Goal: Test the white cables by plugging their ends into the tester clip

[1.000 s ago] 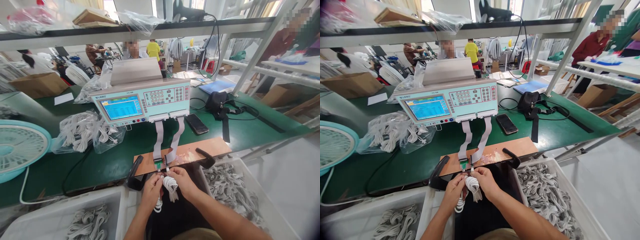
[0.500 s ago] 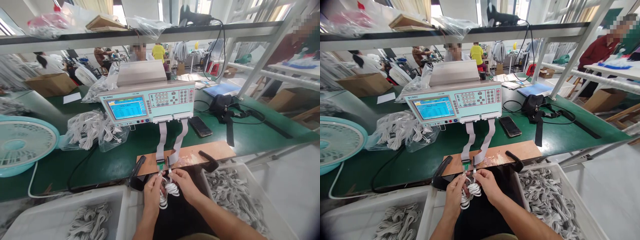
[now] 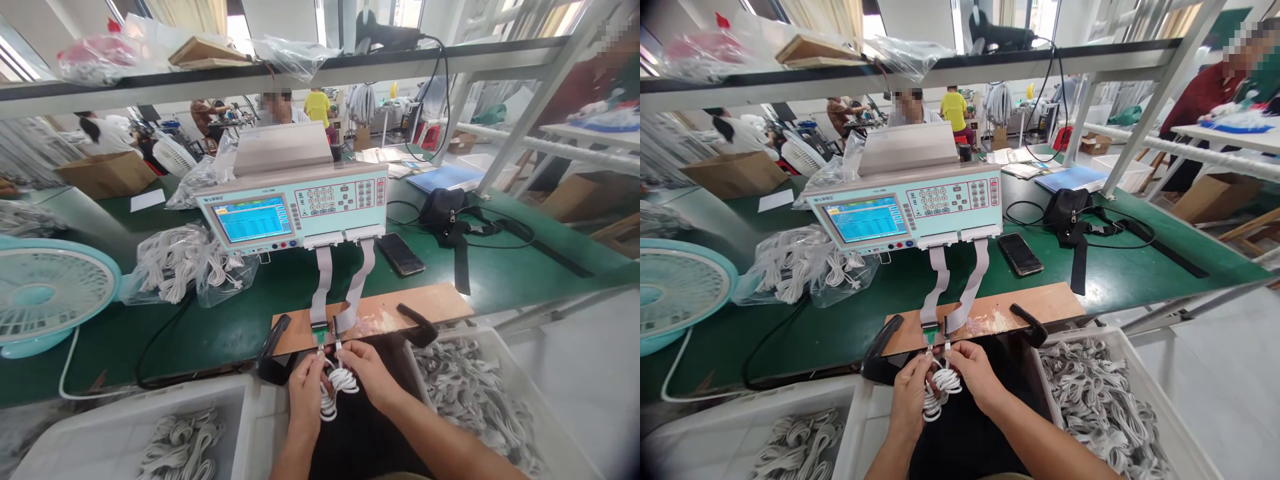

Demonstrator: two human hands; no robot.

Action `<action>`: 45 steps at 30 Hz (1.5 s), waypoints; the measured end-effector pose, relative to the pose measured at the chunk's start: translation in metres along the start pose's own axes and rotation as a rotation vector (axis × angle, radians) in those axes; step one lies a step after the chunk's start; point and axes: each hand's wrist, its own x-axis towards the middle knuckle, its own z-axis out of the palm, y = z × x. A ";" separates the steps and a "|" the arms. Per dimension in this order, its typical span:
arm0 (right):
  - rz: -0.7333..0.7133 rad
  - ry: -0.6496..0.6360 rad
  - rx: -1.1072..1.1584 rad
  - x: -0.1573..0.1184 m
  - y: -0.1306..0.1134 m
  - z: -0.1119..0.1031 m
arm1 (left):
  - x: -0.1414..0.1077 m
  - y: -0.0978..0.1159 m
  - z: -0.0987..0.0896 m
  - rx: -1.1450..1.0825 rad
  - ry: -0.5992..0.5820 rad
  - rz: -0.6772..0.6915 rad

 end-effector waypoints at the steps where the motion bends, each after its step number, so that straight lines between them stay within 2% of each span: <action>1: -0.005 -0.004 0.001 0.000 0.000 0.000 | 0.000 -0.001 -0.001 0.004 -0.015 -0.004; 5: 0.006 -0.015 0.026 0.001 0.001 -0.001 | 0.003 -0.006 -0.004 0.028 -0.084 -0.004; 15: 0.001 -0.026 0.056 0.001 0.003 -0.003 | 0.000 -0.006 0.001 -0.088 -0.015 -0.025; 22: 0.007 -0.094 0.101 0.001 0.004 -0.004 | -0.001 -0.003 0.001 -0.016 -0.031 -0.013; 26: 0.005 -0.071 0.057 -0.001 0.005 -0.002 | 0.001 -0.002 -0.001 0.039 -0.059 -0.018; 32: -0.043 -0.083 0.041 0.001 0.008 0.003 | 0.009 -0.001 0.004 -0.020 -0.141 -0.037; 40: -0.030 -0.043 0.075 0.002 0.009 0.004 | 0.008 0.006 0.008 -0.037 -0.097 -0.033; 45: -0.028 -0.011 0.034 0.006 0.010 0.003 | 0.011 0.009 0.009 0.029 -0.085 0.001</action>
